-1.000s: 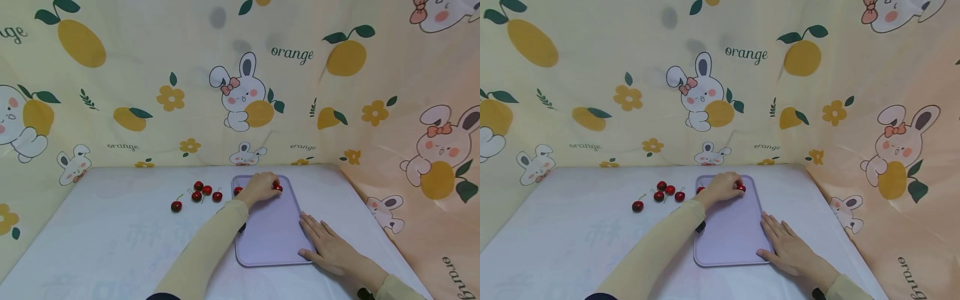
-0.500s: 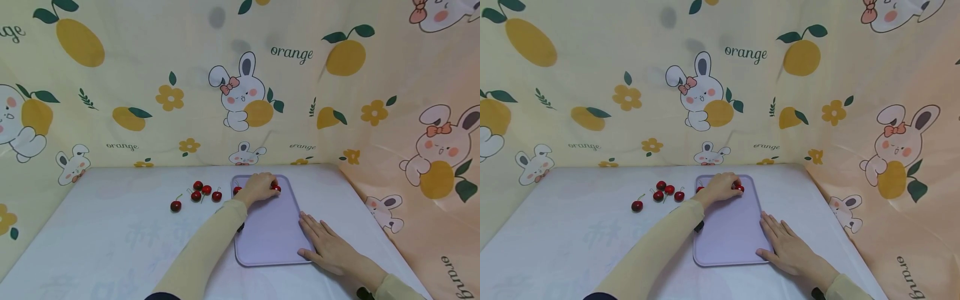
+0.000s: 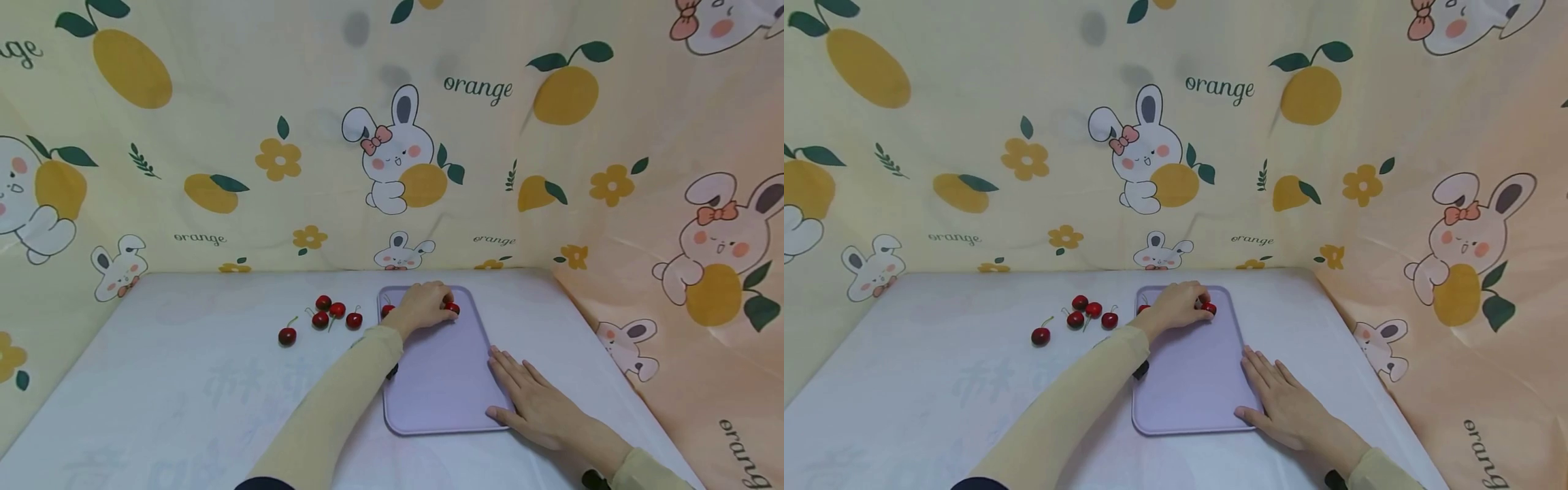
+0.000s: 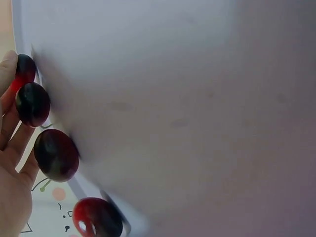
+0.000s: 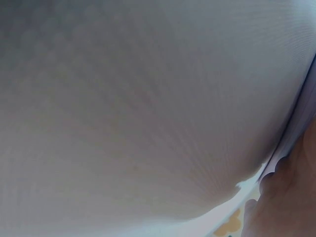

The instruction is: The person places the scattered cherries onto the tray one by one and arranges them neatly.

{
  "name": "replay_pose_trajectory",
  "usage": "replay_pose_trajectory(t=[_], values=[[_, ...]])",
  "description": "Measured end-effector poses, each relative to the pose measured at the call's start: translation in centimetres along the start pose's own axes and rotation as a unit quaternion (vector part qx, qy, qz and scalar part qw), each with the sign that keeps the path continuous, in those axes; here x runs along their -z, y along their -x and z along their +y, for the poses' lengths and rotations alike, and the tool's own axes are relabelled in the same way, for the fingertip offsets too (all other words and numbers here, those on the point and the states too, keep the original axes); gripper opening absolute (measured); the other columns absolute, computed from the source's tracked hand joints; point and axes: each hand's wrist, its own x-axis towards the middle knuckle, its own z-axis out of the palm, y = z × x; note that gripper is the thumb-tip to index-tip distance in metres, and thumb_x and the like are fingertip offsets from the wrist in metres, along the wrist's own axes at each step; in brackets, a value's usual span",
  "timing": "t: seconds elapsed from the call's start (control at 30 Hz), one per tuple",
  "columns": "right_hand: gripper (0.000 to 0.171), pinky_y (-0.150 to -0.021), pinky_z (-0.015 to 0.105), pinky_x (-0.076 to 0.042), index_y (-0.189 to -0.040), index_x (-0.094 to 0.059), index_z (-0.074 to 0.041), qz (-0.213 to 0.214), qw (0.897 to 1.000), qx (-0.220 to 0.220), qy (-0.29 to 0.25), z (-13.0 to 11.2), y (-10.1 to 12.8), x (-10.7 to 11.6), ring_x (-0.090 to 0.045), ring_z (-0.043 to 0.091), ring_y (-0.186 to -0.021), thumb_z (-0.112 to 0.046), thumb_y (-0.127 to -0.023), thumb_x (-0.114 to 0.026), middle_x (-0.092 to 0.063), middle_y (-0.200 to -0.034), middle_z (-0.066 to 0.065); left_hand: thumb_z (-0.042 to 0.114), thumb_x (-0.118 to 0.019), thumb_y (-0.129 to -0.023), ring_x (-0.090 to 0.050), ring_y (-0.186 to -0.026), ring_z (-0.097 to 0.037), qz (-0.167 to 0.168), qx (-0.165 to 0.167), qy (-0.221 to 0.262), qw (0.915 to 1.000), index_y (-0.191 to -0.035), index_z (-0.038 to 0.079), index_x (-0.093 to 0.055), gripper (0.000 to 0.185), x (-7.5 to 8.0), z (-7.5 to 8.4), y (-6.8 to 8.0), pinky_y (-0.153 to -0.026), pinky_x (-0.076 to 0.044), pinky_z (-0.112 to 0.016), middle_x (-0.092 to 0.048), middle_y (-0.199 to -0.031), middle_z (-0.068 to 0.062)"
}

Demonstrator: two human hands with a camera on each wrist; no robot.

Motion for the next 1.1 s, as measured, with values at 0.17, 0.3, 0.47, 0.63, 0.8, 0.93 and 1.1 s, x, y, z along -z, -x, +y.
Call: replay_pose_trajectory(t=[0.17, 0.3, 0.47, 0.63, 0.8, 0.93, 1.1], values=[[0.088, -0.128, 0.044, -0.014, -0.162, -0.032, -0.003, 0.005, 1.000, 0.005, 0.006, 0.0, 0.0, 0.0, -0.027, 0.034, -0.155, -0.064, -0.102, -0.051, -0.023, -0.171, 0.012, 0.046, -0.075, -0.095, -0.061, -0.097, -0.010, 0.005, -0.005, 0.006, 1.0000, -0.123, 0.020, -0.071, 0.038, 0.4, 0.0, 0.3, -0.102, -0.048, -0.038, -0.068, -0.114, 0.007], [0.087, -0.128, 0.034, -0.003, -0.161, -0.032, -0.002, 0.009, 1.000, 0.010, 0.007, 0.1, 0.0, -0.1, -0.028, 0.034, -0.155, -0.063, -0.102, -0.051, -0.023, -0.171, 0.013, 0.044, -0.074, -0.097, -0.064, -0.106, -0.011, 0.015, -0.018, 0.009, 0.9997, -0.124, 0.019, -0.071, 0.038, 0.9, 0.0, 0.2, -0.101, -0.048, -0.037, -0.069, -0.120, 0.007], [0.088, -0.128, 0.035, -0.003, -0.162, -0.031, -0.003, 0.006, 1.000, 0.008, 0.002, 0.2, 0.0, -0.2, -0.027, 0.034, -0.155, -0.063, -0.102, -0.051, -0.023, -0.171, 0.013, 0.039, -0.070, -0.100, -0.065, -0.108, -0.011, 0.039, -0.043, 0.011, 0.9983, -0.122, 0.018, -0.072, 0.031, 2.0, 0.3, 0.1, -0.095, -0.051, -0.033, -0.070, -0.118, 0.006], [0.088, -0.126, 0.050, -0.020, -0.162, -0.032, -0.003, -0.001, 1.000, 0.000, -0.004, 0.0, 0.0, 0.1, -0.026, 0.034, -0.156, -0.064, -0.101, -0.052, -0.023, -0.171, 0.012, 0.037, -0.065, -0.103, -0.066, -0.107, -0.010, 0.054, -0.077, 0.021, 0.9954, -0.122, 0.017, -0.072, 0.028, 4.2, 0.8, 1.0, -0.093, -0.052, -0.026, -0.071, -0.117, 0.005], [0.088, -0.123, 0.054, -0.025, -0.162, -0.032, -0.003, -0.002, 1.000, -0.002, -0.003, -0.2, 0.0, 0.2, -0.026, 0.034, -0.156, -0.063, -0.101, -0.052, -0.023, -0.171, 0.012, 0.036, -0.063, -0.105, -0.066, -0.111, -0.012, 0.053, -0.096, 0.040, 0.9931, -0.125, 0.016, -0.071, 0.029, 6.7, 1.1, 2.9, -0.093, -0.052, -0.025, -0.071, -0.119, 0.004], [0.087, -0.127, 0.048, -0.018, -0.162, -0.032, -0.004, -0.006, 1.000, -0.005, -0.001, -0.2, 0.1, 0.2, -0.026, 0.034, -0.156, -0.064, -0.101, -0.051, -0.022, -0.172, 0.011, 0.035, -0.061, -0.106, -0.065, -0.113, -0.013, 0.055, -0.116, 0.055, 0.9903, -0.128, 0.015, -0.069, 0.031, 8.0, 0.6, 4.6, -0.101, -0.050, -0.030, -0.070, -0.121, 0.004], [0.087, -0.128, 0.036, -0.004, -0.161, -0.033, -0.003, 0.010, 1.000, 0.004, -0.002, -0.2, 0.2, 0.1, -0.028, 0.035, -0.155, -0.063, -0.101, -0.052, -0.025, -0.171, 0.012, 0.033, -0.061, -0.106, -0.065, -0.113, -0.016, 0.063, -0.135, 0.062, 0.9869, -0.129, 0.013, -0.069, 0.031, 9.2, -0.7, 6.5, -0.101, -0.050, -0.031, -0.070, -0.120, 0.002]])
